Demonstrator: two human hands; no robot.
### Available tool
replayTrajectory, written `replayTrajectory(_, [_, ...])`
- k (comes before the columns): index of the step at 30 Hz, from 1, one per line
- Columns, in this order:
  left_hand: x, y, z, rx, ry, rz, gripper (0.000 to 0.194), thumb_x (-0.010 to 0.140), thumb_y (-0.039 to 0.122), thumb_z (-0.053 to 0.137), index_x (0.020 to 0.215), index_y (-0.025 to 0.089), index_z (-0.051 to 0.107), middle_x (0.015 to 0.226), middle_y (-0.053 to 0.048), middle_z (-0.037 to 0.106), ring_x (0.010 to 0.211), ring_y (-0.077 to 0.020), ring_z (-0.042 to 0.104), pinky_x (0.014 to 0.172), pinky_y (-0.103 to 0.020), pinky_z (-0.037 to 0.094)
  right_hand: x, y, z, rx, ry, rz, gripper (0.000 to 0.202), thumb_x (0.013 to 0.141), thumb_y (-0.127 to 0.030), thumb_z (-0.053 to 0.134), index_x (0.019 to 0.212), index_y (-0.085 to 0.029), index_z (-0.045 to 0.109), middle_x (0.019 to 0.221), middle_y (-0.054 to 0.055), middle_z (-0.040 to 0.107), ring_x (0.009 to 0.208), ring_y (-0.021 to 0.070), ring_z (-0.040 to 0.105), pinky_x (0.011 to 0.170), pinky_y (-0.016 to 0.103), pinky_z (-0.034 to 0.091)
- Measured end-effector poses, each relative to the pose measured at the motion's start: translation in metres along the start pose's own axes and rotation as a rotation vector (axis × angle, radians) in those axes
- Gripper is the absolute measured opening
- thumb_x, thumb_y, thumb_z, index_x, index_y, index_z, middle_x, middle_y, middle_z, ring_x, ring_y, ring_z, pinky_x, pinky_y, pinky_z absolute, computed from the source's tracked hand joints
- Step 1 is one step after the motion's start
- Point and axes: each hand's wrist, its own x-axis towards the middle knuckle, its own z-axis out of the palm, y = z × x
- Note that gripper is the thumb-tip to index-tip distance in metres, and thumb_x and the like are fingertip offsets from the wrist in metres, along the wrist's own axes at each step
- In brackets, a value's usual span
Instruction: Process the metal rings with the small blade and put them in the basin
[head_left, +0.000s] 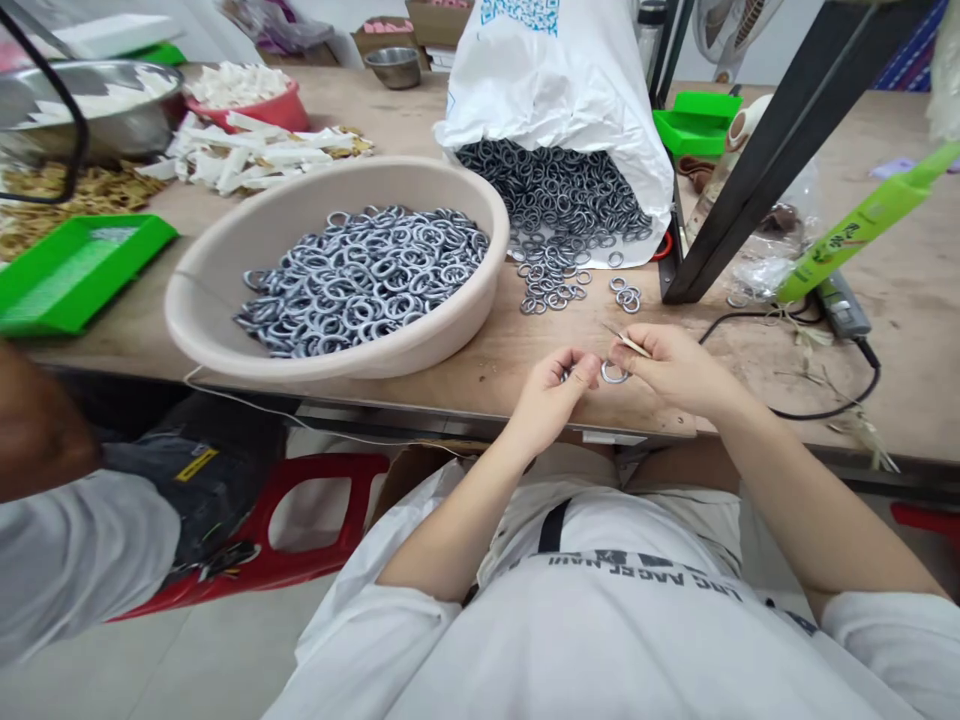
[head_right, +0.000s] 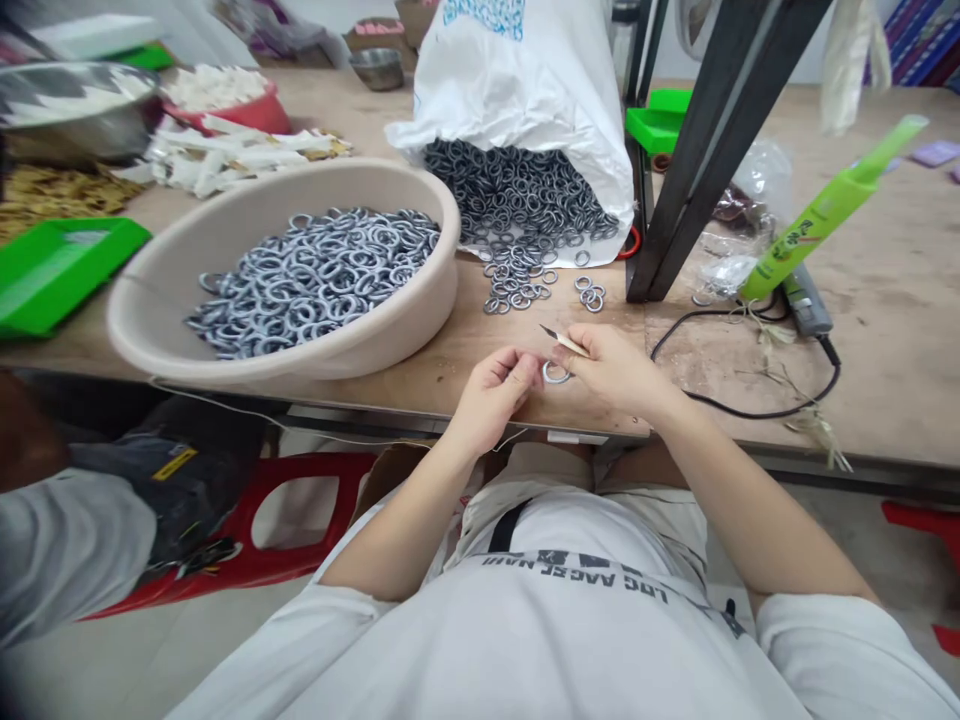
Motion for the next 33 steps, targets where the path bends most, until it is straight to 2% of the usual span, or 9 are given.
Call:
replayTrajectory(4, [-0.004, 0.0, 0.013, 0.031, -0.154, -0.041, 0.043, 0.088, 0.056, 0.06, 0.084, 0.014, 0.065, 0.067, 0.0, 0.058, 0.053, -0.0061, 0.039, 0.049, -0.02, 0.029, -0.014, -0.016, 0.014, 0.373, 0.138, -0.012, 0.028, 0.085, -0.045, 0.069, 0.081, -0.02, 0.057, 0.069, -0.002, 0.058, 0.063, 0.0128, 0.055, 0.062, 0.027, 0.044])
replayTrajectory(8, [-0.011, 0.002, 0.024, -0.124, -0.147, -0.099, 0.041, 0.087, 0.056, 0.061, 0.084, 0.015, 0.062, 0.067, 0.001, 0.056, 0.055, -0.0064, 0.044, 0.048, -0.018, 0.029, -0.017, -0.01, 0.03, 0.507, 0.27, 0.002, 0.036, 0.084, -0.055, 0.069, 0.081, -0.022, 0.055, 0.062, -0.005, 0.053, 0.052, 0.0107, 0.048, 0.051, 0.026, 0.037])
replayTrajectory(12, [-0.018, 0.005, 0.03, -0.232, -0.075, -0.096, 0.04, 0.087, 0.053, 0.062, 0.075, 0.015, 0.055, 0.062, 0.003, 0.049, 0.051, -0.005, 0.04, 0.046, -0.017, 0.029, -0.033, -0.004, 0.031, 0.356, 0.363, -0.107, 0.04, 0.092, -0.061, 0.055, 0.089, -0.021, 0.059, 0.065, -0.004, 0.049, 0.055, 0.0103, 0.043, 0.053, 0.026, 0.032])
replayTrajectory(17, [-0.019, 0.012, 0.031, -0.286, -0.051, -0.12, 0.04, 0.088, 0.051, 0.061, 0.071, 0.016, 0.05, 0.058, 0.005, 0.044, 0.047, -0.0043, 0.033, 0.043, -0.016, 0.025, -0.055, -0.007, 0.022, -0.125, 0.269, -0.242, 0.04, 0.101, -0.043, 0.045, 0.07, -0.019, 0.05, 0.062, -0.003, 0.044, 0.058, 0.0103, 0.042, 0.058, 0.028, 0.029])
replayTrajectory(22, [-0.021, 0.01, 0.035, -0.298, -0.045, -0.155, 0.039, 0.087, 0.05, 0.062, 0.071, 0.017, 0.049, 0.058, 0.006, 0.043, 0.046, -0.0037, 0.03, 0.042, -0.017, 0.022, -0.057, -0.011, 0.022, -0.293, 0.232, -0.305, 0.039, 0.101, -0.037, 0.047, 0.066, -0.019, 0.043, 0.061, -0.003, 0.042, 0.057, 0.0099, 0.04, 0.058, 0.028, 0.026])
replayTrajectory(25, [-0.031, 0.012, 0.039, -0.271, -0.129, -0.155, 0.04, 0.088, 0.05, 0.061, 0.069, 0.017, 0.047, 0.056, 0.006, 0.041, 0.046, -0.0046, 0.032, 0.043, -0.018, 0.023, -0.048, 0.0, 0.019, -0.291, 0.271, -0.227, 0.043, 0.101, -0.043, 0.045, 0.065, -0.02, 0.038, 0.059, -0.004, 0.04, 0.055, 0.0101, 0.039, 0.057, 0.029, 0.024])
replayTrajectory(28, [-0.038, 0.037, 0.03, -0.087, -0.2, -0.033, 0.04, 0.092, 0.048, 0.057, 0.067, 0.017, 0.051, 0.055, 0.003, 0.045, 0.048, -0.0069, 0.039, 0.047, -0.021, 0.031, -0.037, 0.019, 0.014, -0.242, 0.362, -0.065, 0.049, 0.1, -0.053, 0.043, 0.064, -0.021, 0.036, 0.058, -0.004, 0.038, 0.055, 0.0112, 0.038, 0.055, 0.029, 0.023])
replayTrajectory(30, [-0.033, 0.069, 0.006, 0.187, -0.021, 0.193, 0.039, 0.094, 0.049, 0.054, 0.071, 0.018, 0.057, 0.061, 0.001, 0.053, 0.052, -0.0094, 0.046, 0.052, -0.024, 0.039, -0.031, 0.031, 0.013, -0.209, 0.398, -0.001, 0.05, 0.099, -0.056, 0.041, 0.064, -0.021, 0.036, 0.058, -0.003, 0.037, 0.056, 0.0121, 0.039, 0.055, 0.029, 0.023])
replayTrajectory(33, [-0.009, 0.123, -0.055, 0.845, 0.424, 0.542, 0.042, 0.098, 0.053, 0.043, 0.087, 0.019, 0.066, 0.082, -0.006, 0.066, 0.077, -0.0175, 0.061, 0.075, -0.033, 0.049, -0.028, 0.042, 0.016, -0.184, 0.403, 0.031, 0.05, 0.1, -0.057, 0.04, 0.064, -0.022, 0.037, 0.057, -0.003, 0.036, 0.056, 0.0129, 0.04, 0.055, 0.03, 0.023])
